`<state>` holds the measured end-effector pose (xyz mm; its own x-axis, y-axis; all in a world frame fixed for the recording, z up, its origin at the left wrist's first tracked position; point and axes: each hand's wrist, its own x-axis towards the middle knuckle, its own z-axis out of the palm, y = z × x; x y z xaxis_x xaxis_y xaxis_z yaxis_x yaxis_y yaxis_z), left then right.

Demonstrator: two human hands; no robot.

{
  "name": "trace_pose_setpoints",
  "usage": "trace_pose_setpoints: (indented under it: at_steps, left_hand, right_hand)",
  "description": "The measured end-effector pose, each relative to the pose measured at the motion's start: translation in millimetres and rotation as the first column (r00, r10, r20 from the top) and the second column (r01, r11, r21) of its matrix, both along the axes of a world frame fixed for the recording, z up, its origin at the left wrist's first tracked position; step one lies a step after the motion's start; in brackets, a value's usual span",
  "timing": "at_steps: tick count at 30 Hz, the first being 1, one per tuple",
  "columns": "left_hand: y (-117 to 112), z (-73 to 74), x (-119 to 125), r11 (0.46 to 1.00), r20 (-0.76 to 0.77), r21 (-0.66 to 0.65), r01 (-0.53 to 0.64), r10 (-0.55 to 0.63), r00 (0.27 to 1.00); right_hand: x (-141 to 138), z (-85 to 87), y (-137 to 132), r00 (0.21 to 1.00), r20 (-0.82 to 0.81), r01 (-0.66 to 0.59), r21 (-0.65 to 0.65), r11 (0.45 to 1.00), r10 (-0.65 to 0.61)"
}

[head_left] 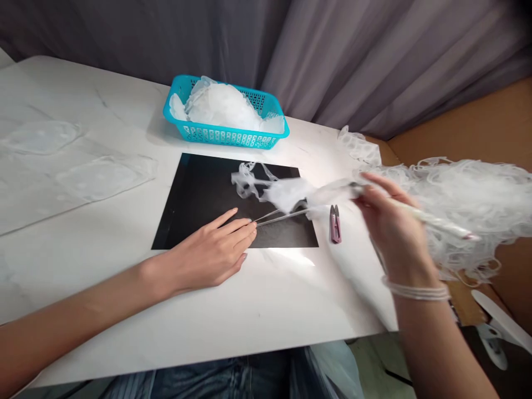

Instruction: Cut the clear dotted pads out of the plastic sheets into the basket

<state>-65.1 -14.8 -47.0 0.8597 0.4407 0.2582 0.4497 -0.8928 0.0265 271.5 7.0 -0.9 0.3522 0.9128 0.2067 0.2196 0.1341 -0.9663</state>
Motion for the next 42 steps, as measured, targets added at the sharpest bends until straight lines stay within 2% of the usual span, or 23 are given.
trace_pose_setpoints:
  at_steps: [2, 4, 5, 8, 10, 11, 12, 13, 14, 15, 16, 17, 18, 19, 21, 23, 25, 27, 29, 32, 35, 37, 42]
  left_hand:
    - [-1, -0.7, 0, 1.000, 0.013, -0.008, -0.006, 0.006, 1.000]
    - [-3, -0.1, 1, 0.999, 0.032, -0.031, -0.019, 0.020, 0.999]
    - [-3, 1.4, 1, 0.998, 0.046, -0.053, -0.029, 0.032, 0.998]
    - [-4, 14.2, 6, 0.977, 0.137, -0.211, -0.044, 0.074, 0.988]
    - [-2, 28.5, 14, 0.903, 0.265, -0.428, -0.046, 0.174, 0.948]
    - [0, 35.7, 20, 0.816, 0.338, -0.578, -0.033, 0.276, 0.900]
    - [3, 42.0, 25, 0.673, 0.386, -0.739, 0.011, 0.410, 0.826]
    - [7, 46.9, 31, 0.473, 0.380, -0.876, 0.096, 0.553, 0.742]
    - [12, 49.8, 37, 0.238, 0.316, -0.948, 0.210, 0.673, 0.669]
    - [16, 50.8, 41, 0.024, 0.230, -0.946, 0.323, 0.751, 0.619]
    - [20, 50.0, 45, -0.128, 0.155, -0.905, 0.405, 0.789, 0.595]
    - [23, 47.8, 46, -0.210, 0.109, -0.870, 0.445, 0.800, 0.590]
    - [25, 44.9, 47, -0.240, 0.086, -0.862, 0.447, 0.799, 0.595]
    - [26, 41.7, 46, -0.230, 0.082, -0.874, 0.429, 0.798, 0.596]
    - [25, 36.6, 44, -0.184, 0.091, -0.907, 0.379, 0.793, 0.602]
    - [22, 34.7, 41, -0.147, 0.106, -0.925, 0.351, 0.786, 0.609]
    - [19, 35.7, 39, -0.099, 0.140, -0.936, 0.338, 0.777, 0.614]
    - [18, 37.6, 38, -0.062, 0.154, -0.948, 0.311, 0.767, 0.623]
    - [18, 38.7, 38, -0.037, 0.158, -0.955, 0.295, 0.777, 0.609]
    - [21, 37.6, 36, 0.020, 0.196, -0.945, 0.326, 0.834, 0.516]
    - [28, 34.6, 29, 0.090, 0.241, -0.916, 0.390, 0.902, 0.358]
    - [34, 33.2, 22, 0.100, 0.250, -0.892, 0.440, 0.921, 0.297]
    - [39, 35.9, 16, 0.049, 0.230, -0.840, 0.541, 0.934, 0.274]
  right_hand:
    - [45, 4.5, 7, 0.935, -0.282, 0.179, -0.148, 0.973, -0.214]
    - [63, 4.5, 5, 0.911, -0.358, 0.156, -0.165, 0.974, -0.207]
    - [61, 3.3, 2, 0.922, -0.354, 0.111, -0.141, 0.984, -0.155]
    - [19, 1.7, -15, 0.966, -0.257, -0.048, -0.026, 0.998, 0.040]
    - [-22, 6.9, -29, 0.985, -0.117, -0.125, 0.035, 0.992, 0.128]
    - [-42, 11.2, -36, 0.988, -0.011, -0.156, 0.054, 0.986, 0.156]
    - [-59, 16.1, -43, 0.974, 0.115, -0.201, 0.059, 0.978, 0.193]
    - [-73, 20.7, -50, 0.937, 0.243, -0.270, 0.044, 0.962, 0.252]
    - [-83, 24.5, -57, 0.874, 0.354, -0.360, 0.014, 0.933, 0.332]
    - [-89, 27.1, -63, 0.793, 0.433, -0.460, -0.035, 0.887, 0.428]
    - [-92, 28.3, -67, 0.716, 0.470, -0.544, -0.087, 0.834, 0.516]
    - [-92, 28.0, -70, 0.667, 0.469, -0.598, -0.126, 0.791, 0.579]
    - [-89, 26.7, -70, 0.662, 0.445, -0.613, -0.141, 0.778, 0.603]
    - [-86, 24.5, -68, 0.700, 0.412, -0.586, -0.136, 0.799, 0.583]
    - [-80, 18.9, -58, 0.824, 0.359, -0.436, -0.092, 0.895, 0.438]
    - [-78, 12.5, -44, 0.865, 0.358, -0.345, -0.081, 0.935, 0.350]
    - [-83, 5.6, -28, 0.815, 0.372, -0.435, -0.112, 0.893, 0.444]
    - [-89, -2.3, -17, 0.727, 0.373, -0.567, -0.149, 0.810, 0.577]
    - [-92, -10.9, -10, 0.693, 0.397, -0.599, -0.149, 0.787, 0.602]
    - [-83, -23.7, -2, 0.729, 0.474, -0.512, -0.100, 0.853, 0.494]
    - [-63, -31.4, 6, 0.773, 0.533, -0.379, -0.046, 0.924, 0.344]
    - [-51, -31.4, 11, 0.798, 0.544, -0.288, -0.032, 0.957, 0.258]
    - [-60, -15.0, 10, 0.869, 0.484, -0.163, 0.078, 0.984, 0.105]
